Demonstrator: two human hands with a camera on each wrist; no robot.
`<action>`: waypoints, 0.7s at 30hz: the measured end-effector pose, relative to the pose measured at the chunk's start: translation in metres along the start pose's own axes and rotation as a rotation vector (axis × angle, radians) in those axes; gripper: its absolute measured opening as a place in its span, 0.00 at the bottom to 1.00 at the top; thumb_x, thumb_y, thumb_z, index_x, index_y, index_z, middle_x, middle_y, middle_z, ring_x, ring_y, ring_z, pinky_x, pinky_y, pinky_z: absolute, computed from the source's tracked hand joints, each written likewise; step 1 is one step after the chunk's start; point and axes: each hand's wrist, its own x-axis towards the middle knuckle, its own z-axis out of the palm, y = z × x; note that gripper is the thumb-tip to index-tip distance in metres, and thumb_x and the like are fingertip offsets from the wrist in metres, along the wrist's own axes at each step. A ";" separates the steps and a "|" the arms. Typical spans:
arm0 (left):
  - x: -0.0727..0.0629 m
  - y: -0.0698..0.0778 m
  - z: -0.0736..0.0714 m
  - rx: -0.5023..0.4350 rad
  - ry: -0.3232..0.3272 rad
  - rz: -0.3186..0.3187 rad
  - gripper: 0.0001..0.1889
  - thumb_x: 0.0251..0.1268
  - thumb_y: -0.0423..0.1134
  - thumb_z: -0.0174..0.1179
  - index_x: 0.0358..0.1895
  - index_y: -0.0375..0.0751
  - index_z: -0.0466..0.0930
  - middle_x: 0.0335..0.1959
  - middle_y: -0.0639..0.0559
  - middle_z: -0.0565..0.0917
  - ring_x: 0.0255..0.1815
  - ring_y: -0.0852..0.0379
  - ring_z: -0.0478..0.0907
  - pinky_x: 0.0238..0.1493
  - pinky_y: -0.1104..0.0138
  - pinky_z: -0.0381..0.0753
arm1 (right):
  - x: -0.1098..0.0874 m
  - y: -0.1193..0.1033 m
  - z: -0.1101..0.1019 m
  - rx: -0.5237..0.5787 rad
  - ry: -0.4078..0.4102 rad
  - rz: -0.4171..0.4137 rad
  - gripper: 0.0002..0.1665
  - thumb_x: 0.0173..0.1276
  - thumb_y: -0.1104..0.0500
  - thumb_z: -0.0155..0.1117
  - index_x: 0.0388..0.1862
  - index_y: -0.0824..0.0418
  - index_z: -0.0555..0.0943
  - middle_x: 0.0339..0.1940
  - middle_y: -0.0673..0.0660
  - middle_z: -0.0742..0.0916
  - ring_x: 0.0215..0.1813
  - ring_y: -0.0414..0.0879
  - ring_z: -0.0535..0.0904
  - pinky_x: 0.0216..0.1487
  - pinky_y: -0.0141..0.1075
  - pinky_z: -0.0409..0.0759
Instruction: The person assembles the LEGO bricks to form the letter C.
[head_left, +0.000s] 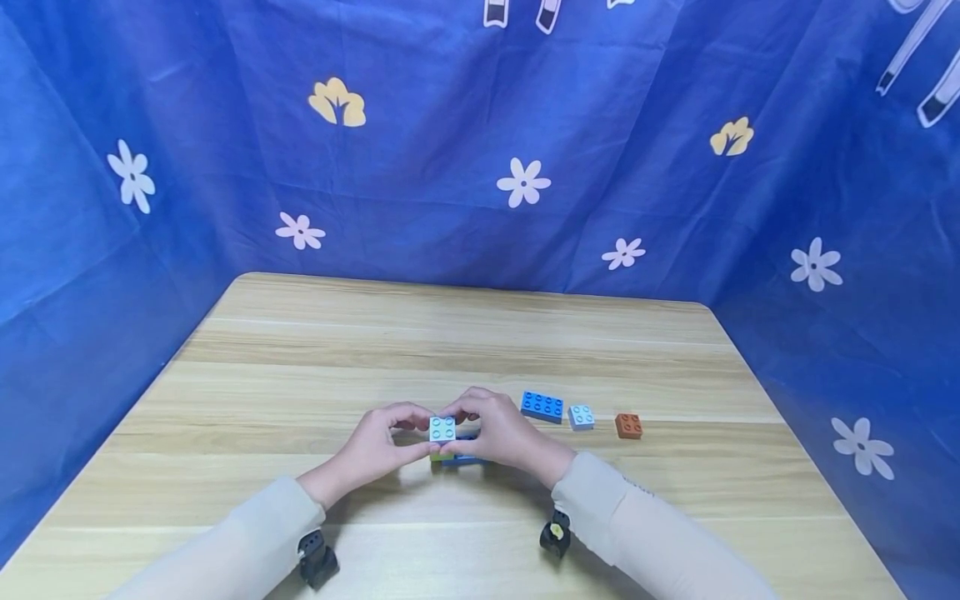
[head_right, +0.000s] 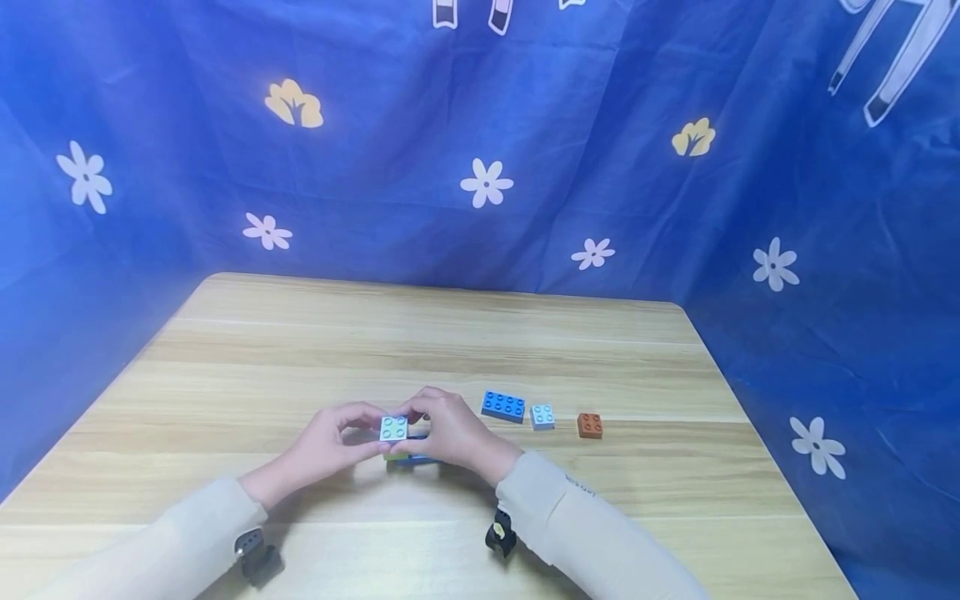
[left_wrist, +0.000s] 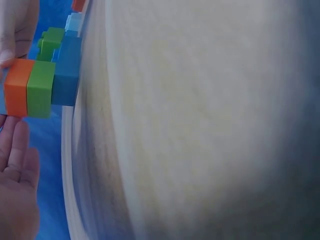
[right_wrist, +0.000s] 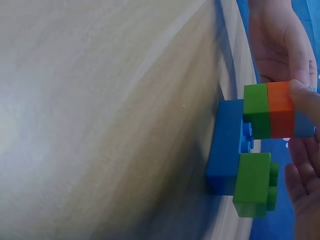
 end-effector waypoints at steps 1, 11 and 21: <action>0.000 0.000 0.000 0.000 0.000 0.003 0.15 0.50 0.40 0.73 0.42 0.43 0.83 0.39 0.57 0.84 0.41 0.53 0.80 0.49 0.53 0.78 | -0.001 0.000 0.000 -0.002 0.001 -0.005 0.26 0.50 0.51 0.78 0.48 0.57 0.83 0.39 0.45 0.81 0.42 0.39 0.78 0.44 0.30 0.78; 0.000 0.003 0.000 0.025 0.011 0.012 0.14 0.49 0.37 0.73 0.41 0.41 0.83 0.37 0.56 0.84 0.40 0.52 0.80 0.48 0.54 0.79 | -0.019 0.013 -0.003 0.039 0.051 -0.081 0.30 0.57 0.50 0.73 0.56 0.59 0.78 0.49 0.50 0.82 0.49 0.39 0.77 0.53 0.35 0.76; -0.001 0.000 0.000 0.026 0.005 -0.012 0.15 0.50 0.41 0.73 0.42 0.44 0.83 0.37 0.58 0.83 0.40 0.55 0.80 0.49 0.55 0.78 | -0.045 0.035 -0.024 -0.026 0.131 -0.042 0.29 0.55 0.52 0.75 0.54 0.59 0.78 0.48 0.54 0.83 0.50 0.39 0.77 0.54 0.39 0.76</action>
